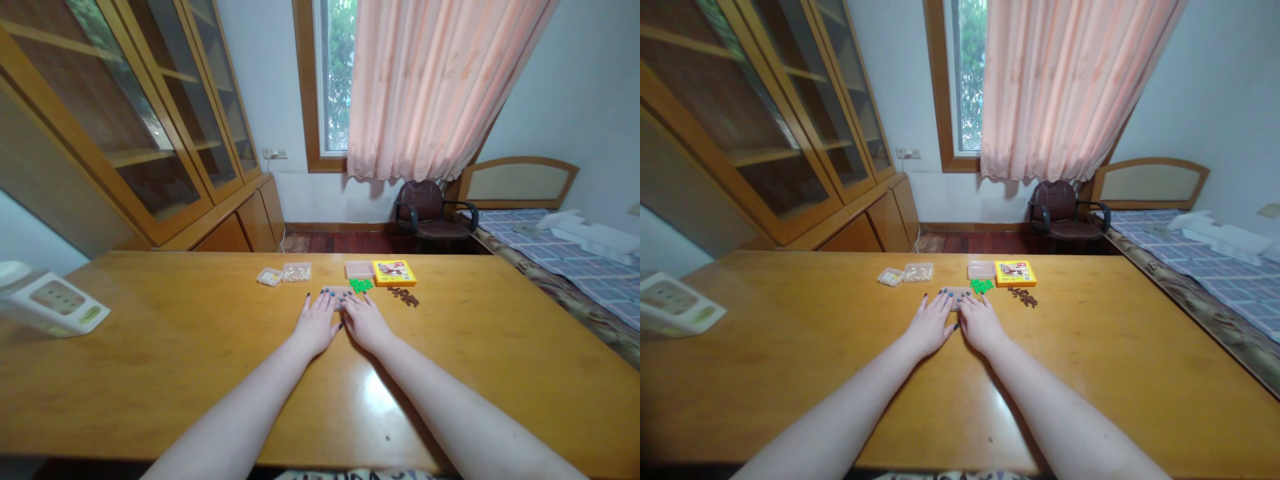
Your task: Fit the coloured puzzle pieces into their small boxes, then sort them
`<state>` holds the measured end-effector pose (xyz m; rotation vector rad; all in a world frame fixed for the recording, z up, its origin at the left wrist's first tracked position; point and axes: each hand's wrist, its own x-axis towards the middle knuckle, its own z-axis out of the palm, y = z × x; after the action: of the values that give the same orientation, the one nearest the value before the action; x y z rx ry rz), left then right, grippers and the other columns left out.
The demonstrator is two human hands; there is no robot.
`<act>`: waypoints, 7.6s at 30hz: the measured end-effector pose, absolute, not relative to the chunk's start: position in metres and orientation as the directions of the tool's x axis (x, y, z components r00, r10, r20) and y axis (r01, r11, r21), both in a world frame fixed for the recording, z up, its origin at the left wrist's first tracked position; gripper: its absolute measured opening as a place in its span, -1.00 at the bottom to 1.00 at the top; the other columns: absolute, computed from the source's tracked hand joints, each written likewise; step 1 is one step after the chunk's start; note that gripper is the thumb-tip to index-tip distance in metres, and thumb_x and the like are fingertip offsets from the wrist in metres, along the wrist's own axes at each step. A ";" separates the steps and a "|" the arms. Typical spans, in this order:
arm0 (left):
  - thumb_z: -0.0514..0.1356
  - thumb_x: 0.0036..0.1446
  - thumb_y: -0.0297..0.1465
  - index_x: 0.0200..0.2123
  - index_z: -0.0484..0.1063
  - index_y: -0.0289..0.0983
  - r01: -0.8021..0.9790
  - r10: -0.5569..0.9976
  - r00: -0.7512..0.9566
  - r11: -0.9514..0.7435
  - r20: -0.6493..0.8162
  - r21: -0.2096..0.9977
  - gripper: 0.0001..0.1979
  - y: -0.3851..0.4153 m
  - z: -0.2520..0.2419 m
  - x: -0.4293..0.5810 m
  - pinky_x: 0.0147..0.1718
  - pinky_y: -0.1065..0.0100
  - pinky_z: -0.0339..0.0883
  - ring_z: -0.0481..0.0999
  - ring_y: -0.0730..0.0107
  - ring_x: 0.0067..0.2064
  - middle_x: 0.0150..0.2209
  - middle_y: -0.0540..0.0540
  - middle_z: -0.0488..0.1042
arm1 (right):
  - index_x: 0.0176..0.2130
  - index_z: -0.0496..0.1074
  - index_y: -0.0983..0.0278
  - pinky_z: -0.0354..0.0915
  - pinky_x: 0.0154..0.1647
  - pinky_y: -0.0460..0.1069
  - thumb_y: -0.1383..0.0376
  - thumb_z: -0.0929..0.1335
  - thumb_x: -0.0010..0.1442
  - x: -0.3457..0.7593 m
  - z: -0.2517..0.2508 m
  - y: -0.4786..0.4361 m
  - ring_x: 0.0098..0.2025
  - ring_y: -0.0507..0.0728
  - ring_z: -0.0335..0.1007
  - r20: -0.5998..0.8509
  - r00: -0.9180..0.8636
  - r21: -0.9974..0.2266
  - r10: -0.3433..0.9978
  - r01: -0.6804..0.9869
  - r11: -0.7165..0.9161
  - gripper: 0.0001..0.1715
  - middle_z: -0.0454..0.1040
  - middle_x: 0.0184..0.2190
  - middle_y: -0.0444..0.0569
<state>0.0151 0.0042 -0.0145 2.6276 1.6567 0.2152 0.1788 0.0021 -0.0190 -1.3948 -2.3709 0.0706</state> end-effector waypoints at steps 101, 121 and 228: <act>0.02 0.16 -0.14 0.21 0.11 -0.31 0.785 0.819 0.573 -0.557 0.024 0.273 -0.40 -0.039 -0.008 0.015 0.21 -0.01 -0.07 0.13 0.07 0.24 0.23 -0.28 0.14 | 0.28 -0.05 0.47 -0.08 0.27 0.17 0.04 0.26 0.18 0.210 0.003 -0.061 0.28 0.30 -0.06 -0.028 -0.389 -0.499 0.921 0.804 0.324 -0.12 0.04 0.25 0.27; 0.03 0.11 -0.41 0.05 0.34 -0.20 0.795 0.877 0.453 -0.479 0.161 0.372 -0.59 0.025 0.011 0.015 0.12 0.07 0.12 0.33 0.17 0.08 0.06 -0.14 0.40 | 0.13 0.27 0.12 -0.03 0.20 0.25 0.16 0.30 0.15 0.197 0.040 -0.022 0.15 0.24 0.21 0.041 -0.485 -0.524 0.874 0.734 0.432 -0.46 0.33 0.11 0.00; 0.34 -0.14 -0.37 0.22 0.09 -0.23 0.216 0.913 0.255 -0.375 0.319 0.901 -0.16 0.028 -0.022 0.016 0.13 0.10 0.17 0.36 0.15 0.07 0.04 -0.21 0.36 | -0.38 0.44 0.31 0.19 -0.34 -0.06 0.28 0.09 0.32 0.201 -0.011 0.021 -0.41 0.08 0.37 0.684 -0.037 -0.340 0.728 0.867 0.364 -0.55 0.48 -0.46 0.04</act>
<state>0.0164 0.0281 -0.0218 1.7680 1.0372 1.1596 0.2011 0.0214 -0.0109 -1.4022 -1.7989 -0.2110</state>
